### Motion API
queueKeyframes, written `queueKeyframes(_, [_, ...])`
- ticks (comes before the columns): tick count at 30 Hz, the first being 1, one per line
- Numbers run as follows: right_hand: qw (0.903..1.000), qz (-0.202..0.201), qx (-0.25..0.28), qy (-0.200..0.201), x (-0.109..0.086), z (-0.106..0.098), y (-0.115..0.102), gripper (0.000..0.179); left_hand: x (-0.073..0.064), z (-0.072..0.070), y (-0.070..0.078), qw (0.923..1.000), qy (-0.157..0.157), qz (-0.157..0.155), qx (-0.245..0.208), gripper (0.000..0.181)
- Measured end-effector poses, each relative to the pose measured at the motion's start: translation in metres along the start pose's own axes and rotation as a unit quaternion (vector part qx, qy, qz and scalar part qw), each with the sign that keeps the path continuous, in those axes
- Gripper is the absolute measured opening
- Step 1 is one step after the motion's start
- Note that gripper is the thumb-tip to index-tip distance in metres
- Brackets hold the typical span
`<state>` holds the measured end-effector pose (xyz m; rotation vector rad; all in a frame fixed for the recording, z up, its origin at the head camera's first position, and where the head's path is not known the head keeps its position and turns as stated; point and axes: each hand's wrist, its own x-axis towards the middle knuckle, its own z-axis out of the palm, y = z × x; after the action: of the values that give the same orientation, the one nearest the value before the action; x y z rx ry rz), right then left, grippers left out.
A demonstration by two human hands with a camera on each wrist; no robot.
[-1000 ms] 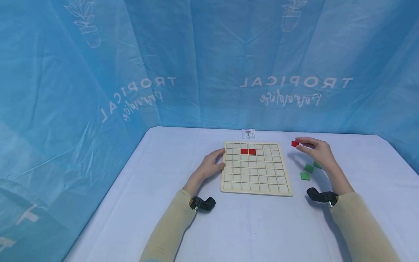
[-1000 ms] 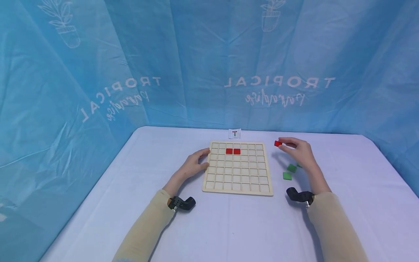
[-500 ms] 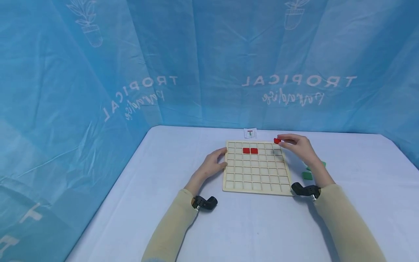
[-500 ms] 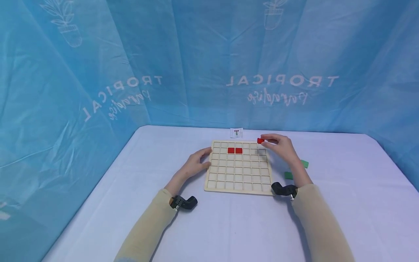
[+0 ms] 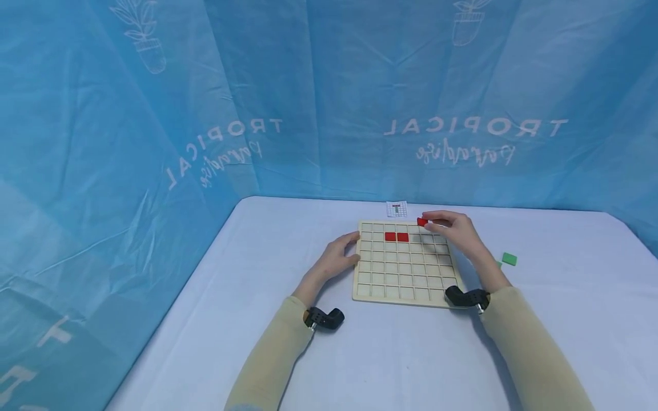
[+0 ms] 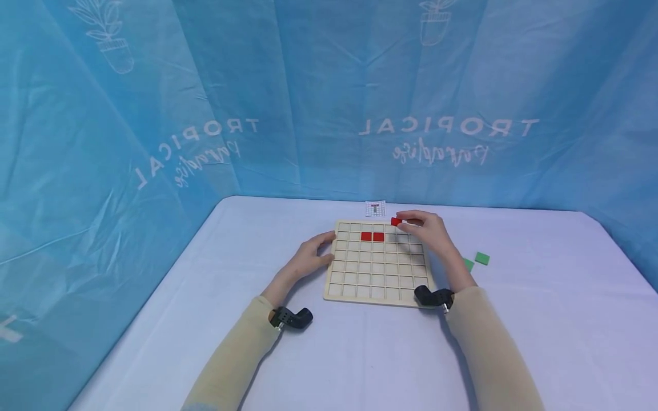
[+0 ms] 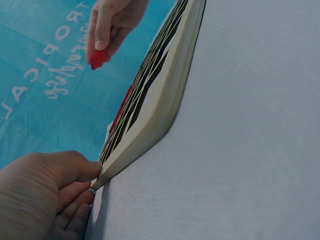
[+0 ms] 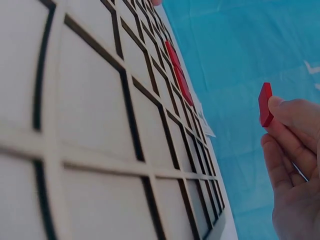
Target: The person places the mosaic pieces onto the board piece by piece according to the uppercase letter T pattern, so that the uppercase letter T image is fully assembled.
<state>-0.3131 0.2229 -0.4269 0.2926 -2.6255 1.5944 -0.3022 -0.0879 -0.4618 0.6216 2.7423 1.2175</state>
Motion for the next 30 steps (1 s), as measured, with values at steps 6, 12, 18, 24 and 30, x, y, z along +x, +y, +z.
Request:
queueKeyframes(6, [1.0,0.0,0.003,0.005,0.004,0.006,0.007,0.044,0.001,0.001,0.0,1.0,0.002,0.007,-0.002,0.06])
queueKeyframes(12, [0.9999,-0.002,0.009,0.005,0.006,0.009,0.013,0.042,0.001,0.0,0.002,0.9999,0.002,0.01,0.0,0.06])
queueKeyframes(18, [0.9999,0.01,0.01,-0.005,0.005,0.011,0.017,0.042,0.001,-0.002,0.003,0.9999,-0.003,0.01,-0.002,0.06])
queueKeyframes(24, [0.9999,0.013,-0.001,-0.01,0.003,0.015,0.023,0.038,0.001,-0.001,0.002,0.9999,-0.002,0.012,-0.001,0.06])
queueKeyframes(30, [0.9996,-0.007,-0.025,-0.013,0.001,0.02,0.023,0.037,0.001,0.0,0.001,0.9999,0.0,0.014,-0.002,0.06])
